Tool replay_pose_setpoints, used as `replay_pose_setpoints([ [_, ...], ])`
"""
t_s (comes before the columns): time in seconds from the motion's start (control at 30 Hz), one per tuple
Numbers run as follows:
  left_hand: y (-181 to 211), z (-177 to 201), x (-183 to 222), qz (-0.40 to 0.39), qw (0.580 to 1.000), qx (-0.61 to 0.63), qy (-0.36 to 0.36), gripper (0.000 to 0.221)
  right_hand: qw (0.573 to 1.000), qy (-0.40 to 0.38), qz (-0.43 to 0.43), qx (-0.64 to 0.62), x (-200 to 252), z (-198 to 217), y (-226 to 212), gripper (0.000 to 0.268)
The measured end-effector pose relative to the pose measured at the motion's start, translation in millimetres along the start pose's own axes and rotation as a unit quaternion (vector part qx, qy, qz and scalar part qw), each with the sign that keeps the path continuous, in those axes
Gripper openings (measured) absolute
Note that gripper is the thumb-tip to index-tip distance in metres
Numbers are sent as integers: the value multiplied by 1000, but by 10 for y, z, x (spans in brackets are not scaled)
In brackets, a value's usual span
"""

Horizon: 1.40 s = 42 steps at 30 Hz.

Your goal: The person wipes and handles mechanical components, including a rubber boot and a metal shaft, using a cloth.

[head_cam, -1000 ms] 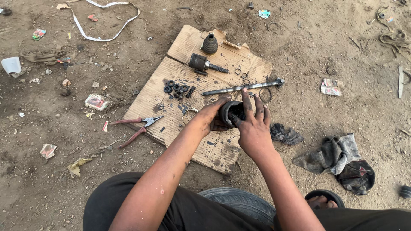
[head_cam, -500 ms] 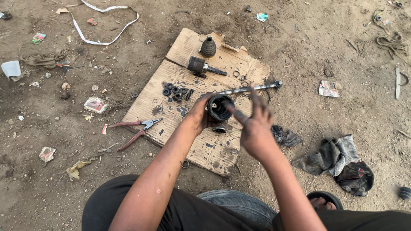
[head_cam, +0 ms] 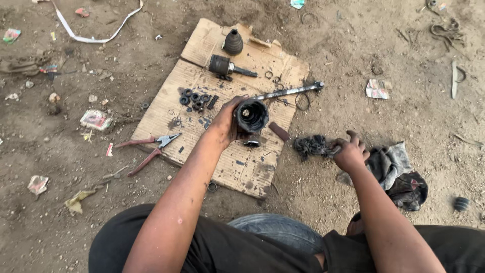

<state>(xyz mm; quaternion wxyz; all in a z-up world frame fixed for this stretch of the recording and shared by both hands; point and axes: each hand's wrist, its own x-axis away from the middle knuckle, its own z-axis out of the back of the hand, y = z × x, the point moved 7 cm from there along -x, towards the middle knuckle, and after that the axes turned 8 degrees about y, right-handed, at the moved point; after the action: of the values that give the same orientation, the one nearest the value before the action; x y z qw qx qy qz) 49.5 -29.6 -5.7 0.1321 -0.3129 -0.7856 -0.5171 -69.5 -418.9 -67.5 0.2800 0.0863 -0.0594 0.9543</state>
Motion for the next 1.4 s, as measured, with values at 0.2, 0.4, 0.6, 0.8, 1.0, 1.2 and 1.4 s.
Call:
replay_pose_setpoints([
  [0.2,10,37,49,-1,999,-43,-2,50,995,-3,38,94,-153,-740,112,50],
  [0.4,-25,78,0,10,999,-49,6,52,1000,24,-3,-5,-64,-630,1,60],
  [0.6,-70,110,-70,19,999,-37,18,51,978,125,-44,-158,-134,-483,12,31],
  [0.8,-68,81,-35,22,999,-39,8,54,962,133,-107,-214,-401,-690,199,13],
  [1.0,-70,102,-7,31,997,-64,27,57,962,136,-162,-172,-334,-731,398,8],
  [1.2,-119,225,-66,54,993,-77,76,56,972,224,38,63,-166,-506,192,55],
  [1.4,-152,207,-133,37,997,-51,39,51,982,134,75,111,20,-611,-132,28],
])
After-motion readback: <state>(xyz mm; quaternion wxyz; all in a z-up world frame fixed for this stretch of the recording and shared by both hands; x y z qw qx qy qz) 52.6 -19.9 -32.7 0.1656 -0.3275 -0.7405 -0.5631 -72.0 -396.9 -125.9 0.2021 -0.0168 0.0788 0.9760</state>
